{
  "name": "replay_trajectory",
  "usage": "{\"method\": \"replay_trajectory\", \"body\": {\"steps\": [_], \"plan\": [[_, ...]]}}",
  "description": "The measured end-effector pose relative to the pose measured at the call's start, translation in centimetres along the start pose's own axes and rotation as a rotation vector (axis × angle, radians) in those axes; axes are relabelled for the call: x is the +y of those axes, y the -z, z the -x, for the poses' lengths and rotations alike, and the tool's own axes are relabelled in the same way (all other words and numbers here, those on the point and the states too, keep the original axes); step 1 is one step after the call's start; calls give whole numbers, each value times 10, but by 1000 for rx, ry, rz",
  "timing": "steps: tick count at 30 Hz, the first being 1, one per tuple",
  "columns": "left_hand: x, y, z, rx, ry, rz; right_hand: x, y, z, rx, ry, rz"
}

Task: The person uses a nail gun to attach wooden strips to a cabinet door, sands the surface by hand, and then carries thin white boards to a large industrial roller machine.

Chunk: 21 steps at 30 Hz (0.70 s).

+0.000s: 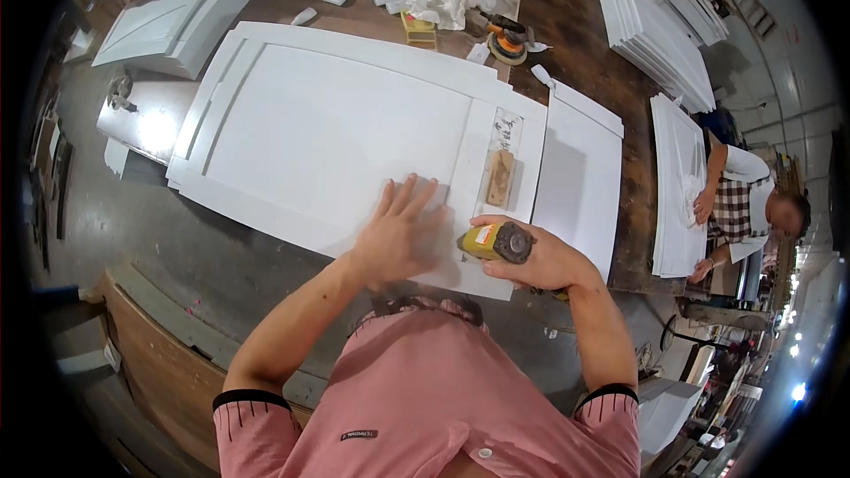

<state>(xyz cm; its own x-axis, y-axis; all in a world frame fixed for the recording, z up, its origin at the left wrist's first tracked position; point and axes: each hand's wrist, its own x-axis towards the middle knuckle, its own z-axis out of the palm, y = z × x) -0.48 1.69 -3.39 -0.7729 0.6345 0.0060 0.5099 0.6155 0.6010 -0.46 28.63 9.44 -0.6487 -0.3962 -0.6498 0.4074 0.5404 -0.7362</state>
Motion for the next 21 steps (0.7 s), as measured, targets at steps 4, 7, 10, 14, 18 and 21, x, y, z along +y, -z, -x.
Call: {"method": "replay_trajectory", "body": {"steps": [4, 7, 10, 14, 18, 21], "plan": [[2, -1, -1, 1, 8, -6, -9, -2, 5, 29, -59, 94], [2, -1, -1, 4, 6, -13, -6, -4, 6, 52, -72, 113], [0, -2, 1, 25, 5, -17, 0, 0, 16, 108, -9, 61], [7, -2, 2, 103, -18, -26, 43, 31, 43, 348, 57, -309], [14, -6, -2, 133, 33, -43, 124, 59, 23, 696, 93, -391], [25, -5, -11, 130, 10, -79, 230, 73, -19, 1070, -47, -122]]}}
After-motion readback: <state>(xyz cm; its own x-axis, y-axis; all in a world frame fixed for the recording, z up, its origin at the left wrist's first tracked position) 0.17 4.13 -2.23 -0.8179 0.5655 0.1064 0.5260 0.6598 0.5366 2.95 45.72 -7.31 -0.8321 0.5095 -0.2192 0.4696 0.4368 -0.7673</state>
